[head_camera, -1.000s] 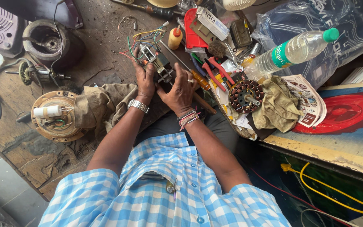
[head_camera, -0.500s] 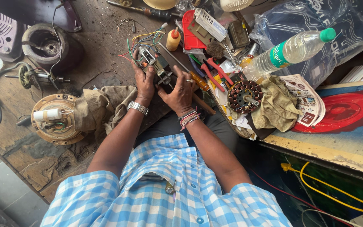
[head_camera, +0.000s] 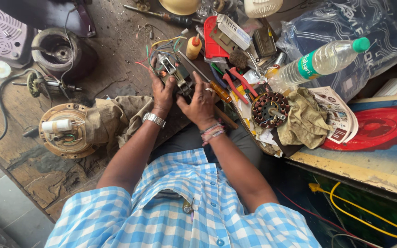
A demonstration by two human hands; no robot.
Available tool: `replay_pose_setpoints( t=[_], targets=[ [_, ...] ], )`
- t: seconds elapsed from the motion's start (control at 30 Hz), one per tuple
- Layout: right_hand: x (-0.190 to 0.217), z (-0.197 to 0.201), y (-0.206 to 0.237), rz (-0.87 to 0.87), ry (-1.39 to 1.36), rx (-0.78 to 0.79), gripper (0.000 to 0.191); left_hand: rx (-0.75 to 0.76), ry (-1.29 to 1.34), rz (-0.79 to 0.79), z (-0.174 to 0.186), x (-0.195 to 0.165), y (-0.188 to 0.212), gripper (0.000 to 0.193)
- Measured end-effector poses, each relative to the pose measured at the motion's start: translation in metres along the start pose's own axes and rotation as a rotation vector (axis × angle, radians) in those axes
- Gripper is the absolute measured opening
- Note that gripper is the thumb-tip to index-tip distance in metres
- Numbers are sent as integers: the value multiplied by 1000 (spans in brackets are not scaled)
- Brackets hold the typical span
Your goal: The person works on a small electrical motor, using a screwdriver to adjust internal components and a hammer to tap parts into place. They also apply a liquid from a bottle to the motor and use pliers to manipulate wires.
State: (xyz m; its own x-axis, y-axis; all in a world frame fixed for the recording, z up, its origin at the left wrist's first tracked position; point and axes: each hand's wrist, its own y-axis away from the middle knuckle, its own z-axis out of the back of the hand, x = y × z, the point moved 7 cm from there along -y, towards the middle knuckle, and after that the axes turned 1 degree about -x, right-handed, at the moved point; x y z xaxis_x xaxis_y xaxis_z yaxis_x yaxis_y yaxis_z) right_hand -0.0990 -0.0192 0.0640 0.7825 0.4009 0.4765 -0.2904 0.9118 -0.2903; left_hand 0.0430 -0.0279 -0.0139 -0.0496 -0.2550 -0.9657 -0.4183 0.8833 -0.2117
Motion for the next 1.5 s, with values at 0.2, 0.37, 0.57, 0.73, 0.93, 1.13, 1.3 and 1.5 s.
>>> replay_pose_setpoints(
  t=[0.2,0.37,0.57,0.73,0.93,1.13,1.3,1.5],
  targets=[
    [-37,34,-13,21,-378,266,84,-18,-30,31,0,3,1,96],
    [-69,32,-67,-286,-381,56,52,-5,8,35,-2,-1,3,98],
    [-27,39,-108,-25,-91,-106,70,-3,-35,-18,-2,-7,0,99],
    [-21,29,-114,-158,-52,-58,59,9,-75,-23,-2,-7,2,99],
    [-29,43,-101,-72,-350,-281,48,18,-26,33,-2,-2,3,101],
    [-79,68,-26,-241,-1075,-85,47,13,-122,-53,-1,3,5,96],
    [-89,103,36,-258,-622,-4,55,33,-52,-14,-2,7,7,99],
    [-79,113,72,-203,-813,-154,59,89,86,-47,-9,0,8,101]
  ],
)
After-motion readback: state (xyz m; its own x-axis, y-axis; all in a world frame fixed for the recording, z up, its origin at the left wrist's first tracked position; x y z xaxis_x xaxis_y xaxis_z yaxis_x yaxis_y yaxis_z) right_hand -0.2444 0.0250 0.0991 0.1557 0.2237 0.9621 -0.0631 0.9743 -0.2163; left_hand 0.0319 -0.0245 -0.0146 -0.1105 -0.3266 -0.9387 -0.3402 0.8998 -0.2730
